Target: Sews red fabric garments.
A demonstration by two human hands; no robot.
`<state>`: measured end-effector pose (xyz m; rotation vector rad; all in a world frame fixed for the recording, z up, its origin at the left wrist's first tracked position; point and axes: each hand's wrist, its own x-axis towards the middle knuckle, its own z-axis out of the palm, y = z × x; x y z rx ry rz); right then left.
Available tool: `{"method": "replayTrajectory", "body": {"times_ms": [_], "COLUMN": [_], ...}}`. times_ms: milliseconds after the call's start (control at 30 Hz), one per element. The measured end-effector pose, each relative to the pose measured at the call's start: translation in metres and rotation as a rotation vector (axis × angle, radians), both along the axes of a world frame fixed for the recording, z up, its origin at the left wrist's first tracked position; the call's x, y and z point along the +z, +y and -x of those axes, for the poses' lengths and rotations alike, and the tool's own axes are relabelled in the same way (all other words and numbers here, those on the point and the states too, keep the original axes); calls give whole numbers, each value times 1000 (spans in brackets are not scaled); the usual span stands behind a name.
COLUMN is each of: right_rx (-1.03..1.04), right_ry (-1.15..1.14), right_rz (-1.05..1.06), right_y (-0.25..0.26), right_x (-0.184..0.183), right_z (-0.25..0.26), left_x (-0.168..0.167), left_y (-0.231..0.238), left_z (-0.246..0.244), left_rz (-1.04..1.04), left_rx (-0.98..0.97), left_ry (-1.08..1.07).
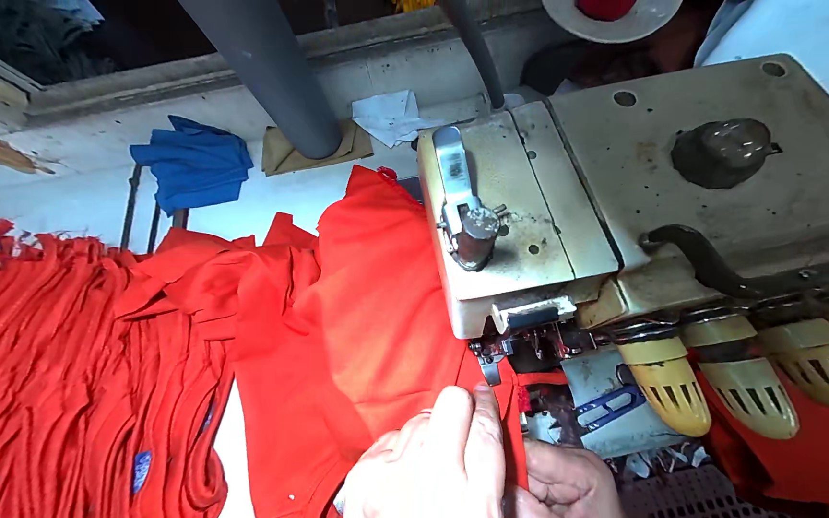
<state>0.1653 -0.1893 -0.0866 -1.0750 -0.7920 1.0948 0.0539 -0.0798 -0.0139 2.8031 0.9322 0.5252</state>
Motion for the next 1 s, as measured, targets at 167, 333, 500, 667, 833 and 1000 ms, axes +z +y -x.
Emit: {"method": "replayTrajectory", "body": {"times_ms": [167,333,500,667,833,1000], "right_rx": [-12,-45,-65,-42,-101,-140], "right_ry": [2,-8,-115,-168,-202,-168], "right_rz": [5,-6,-11,-36,-85,-140], "right_y": [1,3,5,5,8,11], "right_x": [1,5,10,3,-8,-17], "right_z": [2,3,2,1,4,8], "left_x": [-1,-6,-10,7,38,-38], "left_y": [-1,0,-1,-1,2,-20], "left_z": [-5,-21,-31,-1,75,125], "left_rz": [5,-59,-114,38,437,610], "left_rx": [9,50,51,-116,54,364], "left_ry": [3,-14,-27,30,240,441]}}
